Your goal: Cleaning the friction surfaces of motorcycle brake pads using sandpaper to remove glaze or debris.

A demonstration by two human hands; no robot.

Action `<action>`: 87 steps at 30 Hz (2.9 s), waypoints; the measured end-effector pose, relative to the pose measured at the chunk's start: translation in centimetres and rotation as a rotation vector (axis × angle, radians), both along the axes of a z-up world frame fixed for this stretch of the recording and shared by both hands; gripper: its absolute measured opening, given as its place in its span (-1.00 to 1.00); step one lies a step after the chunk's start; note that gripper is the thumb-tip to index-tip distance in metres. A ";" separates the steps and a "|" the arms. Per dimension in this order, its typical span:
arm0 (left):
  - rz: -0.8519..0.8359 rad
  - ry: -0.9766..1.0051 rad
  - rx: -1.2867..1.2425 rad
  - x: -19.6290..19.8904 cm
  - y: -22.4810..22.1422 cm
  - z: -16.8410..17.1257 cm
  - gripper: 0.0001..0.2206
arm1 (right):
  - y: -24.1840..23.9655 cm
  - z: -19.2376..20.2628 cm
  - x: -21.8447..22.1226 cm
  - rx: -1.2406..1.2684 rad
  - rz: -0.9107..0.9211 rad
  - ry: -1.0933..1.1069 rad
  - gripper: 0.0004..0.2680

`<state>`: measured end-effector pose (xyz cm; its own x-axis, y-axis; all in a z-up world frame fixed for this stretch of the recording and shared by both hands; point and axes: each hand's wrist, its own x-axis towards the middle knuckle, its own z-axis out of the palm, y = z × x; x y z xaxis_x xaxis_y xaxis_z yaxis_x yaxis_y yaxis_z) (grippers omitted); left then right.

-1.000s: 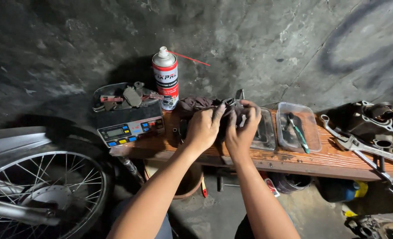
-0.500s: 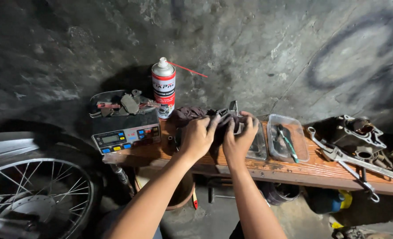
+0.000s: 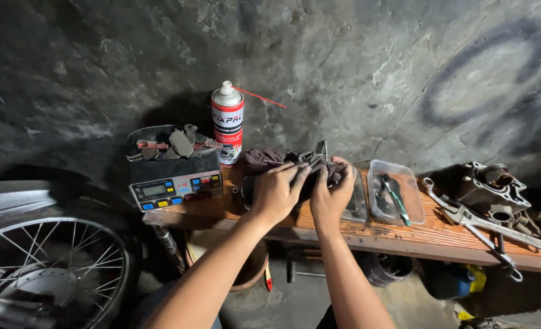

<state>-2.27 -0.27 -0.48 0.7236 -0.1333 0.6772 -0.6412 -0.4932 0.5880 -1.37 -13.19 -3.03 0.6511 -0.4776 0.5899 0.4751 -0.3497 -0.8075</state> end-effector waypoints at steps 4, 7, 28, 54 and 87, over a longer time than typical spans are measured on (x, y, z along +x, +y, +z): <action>-0.027 -0.010 -0.044 0.5 0.1 -0.4 -0.76 | 1.0 0.9 -0.5 0.105 0.082 -0.026 -0.96; -0.048 -0.017 -0.046 0.5 0.6 -0.3 -0.78 | 0.8 1.5 -1.0 0.134 0.181 -0.032 -0.84; 0.108 -0.122 -0.071 0.6 -2.7 -2.6 -0.80 | -1.8 -1.1 1.2 -0.300 -0.191 0.184 -0.94; -0.056 0.094 -0.411 1.5 -1.2 -2.2 -0.81 | -3.1 -3.1 1.9 0.587 0.588 0.022 -0.91; 0.024 0.062 -0.379 0.9 -2.6 -1.6 -0.77 | -4.4 -2.4 -0.5 -0.042 0.169 -0.181 -0.96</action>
